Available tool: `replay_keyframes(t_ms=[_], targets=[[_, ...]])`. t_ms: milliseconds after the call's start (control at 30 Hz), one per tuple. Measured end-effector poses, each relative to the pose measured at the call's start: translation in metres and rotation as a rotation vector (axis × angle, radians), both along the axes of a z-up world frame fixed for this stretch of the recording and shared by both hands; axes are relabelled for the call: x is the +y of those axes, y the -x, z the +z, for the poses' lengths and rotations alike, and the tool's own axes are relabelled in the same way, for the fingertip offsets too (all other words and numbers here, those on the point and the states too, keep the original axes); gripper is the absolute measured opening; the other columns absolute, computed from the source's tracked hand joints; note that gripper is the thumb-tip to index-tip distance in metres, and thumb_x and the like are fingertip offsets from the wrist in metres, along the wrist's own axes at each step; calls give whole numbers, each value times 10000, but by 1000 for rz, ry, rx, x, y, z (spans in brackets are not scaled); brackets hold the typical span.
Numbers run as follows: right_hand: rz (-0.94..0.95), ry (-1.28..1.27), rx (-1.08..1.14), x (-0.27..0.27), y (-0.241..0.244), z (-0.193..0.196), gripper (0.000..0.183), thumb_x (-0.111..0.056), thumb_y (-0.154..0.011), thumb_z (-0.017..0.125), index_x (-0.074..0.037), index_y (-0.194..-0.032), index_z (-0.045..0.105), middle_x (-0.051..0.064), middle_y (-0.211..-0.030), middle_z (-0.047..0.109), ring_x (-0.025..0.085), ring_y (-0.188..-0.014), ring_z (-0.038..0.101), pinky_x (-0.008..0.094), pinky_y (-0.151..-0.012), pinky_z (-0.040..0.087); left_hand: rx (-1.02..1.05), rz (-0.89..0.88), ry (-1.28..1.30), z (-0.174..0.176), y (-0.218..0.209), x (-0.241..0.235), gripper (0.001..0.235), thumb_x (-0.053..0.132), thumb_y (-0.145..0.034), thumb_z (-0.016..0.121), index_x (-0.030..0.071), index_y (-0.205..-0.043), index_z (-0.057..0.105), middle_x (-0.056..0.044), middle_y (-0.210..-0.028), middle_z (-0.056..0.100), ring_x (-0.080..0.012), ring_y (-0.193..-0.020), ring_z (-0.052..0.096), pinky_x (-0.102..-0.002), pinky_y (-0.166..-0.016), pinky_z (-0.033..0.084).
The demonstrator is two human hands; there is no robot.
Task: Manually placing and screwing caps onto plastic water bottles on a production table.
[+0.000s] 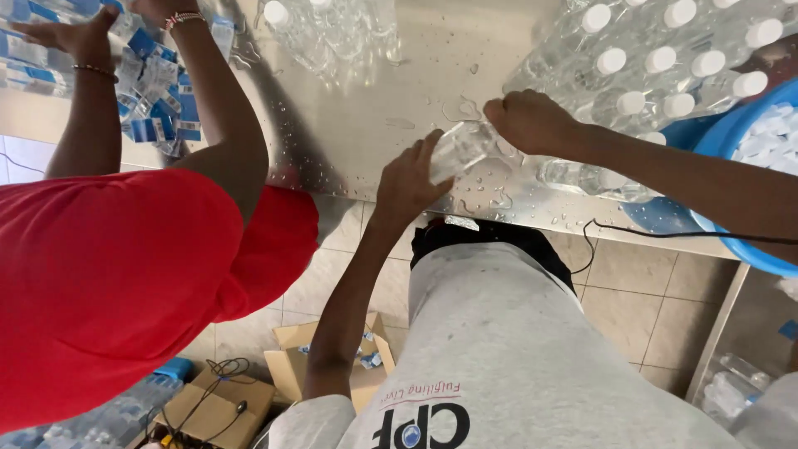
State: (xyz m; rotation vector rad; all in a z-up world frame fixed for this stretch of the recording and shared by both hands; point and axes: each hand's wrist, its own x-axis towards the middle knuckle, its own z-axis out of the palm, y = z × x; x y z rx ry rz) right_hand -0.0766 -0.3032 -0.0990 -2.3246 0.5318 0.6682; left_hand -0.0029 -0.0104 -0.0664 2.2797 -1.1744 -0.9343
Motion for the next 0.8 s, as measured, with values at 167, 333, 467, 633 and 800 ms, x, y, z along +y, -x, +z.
replay_keyframes(t_ms=[167,333,467,633,800], targets=[[-428,-713,601,1,-36,-26,751,-888,-989,347,-183,-737,403,-64,-585,277,130,-390,280,325,-335,186,-1015,-33,239,-69,-31,1,545,332,-1067,690,145,-1559,547,-71,-1157,692,-225,-1009,719,-390,-913,603],[-304,-606,272,37,-51,132,892,-836,-1072,282,-44,-905,658,-8,-640,363,145,-452,410,302,-379,312,-821,404,783,-51,-92,-1,557,323,-928,855,127,-1403,640,-41,-1283,673,-257,-1239,634,-456,-1154,443],[-177,-183,169,26,-20,218,681,-618,-1172,400,-73,-1024,780,39,-704,534,195,-626,538,346,-663,493,-299,1010,900,-136,-140,7,880,498,-798,995,138,-1446,522,-141,-1432,532,-341,-1297,583,-545,-1086,604],[84,747,-229,-78,20,155,490,-571,-1275,587,-105,-1269,740,104,-937,808,352,-854,781,534,-675,562,-162,1261,574,-177,-192,-9,1386,775,-782,844,31,-1717,141,-260,-1762,206,-451,-1630,185,-636,-1251,344],[-98,413,-37,-90,-12,123,739,-611,-1161,598,-37,-1619,527,234,-857,821,471,-1007,775,667,-993,531,-400,1265,636,-208,-205,-21,1295,751,-808,875,79,-1699,219,-224,-1684,377,-436,-1529,376,-672,-1184,460]])
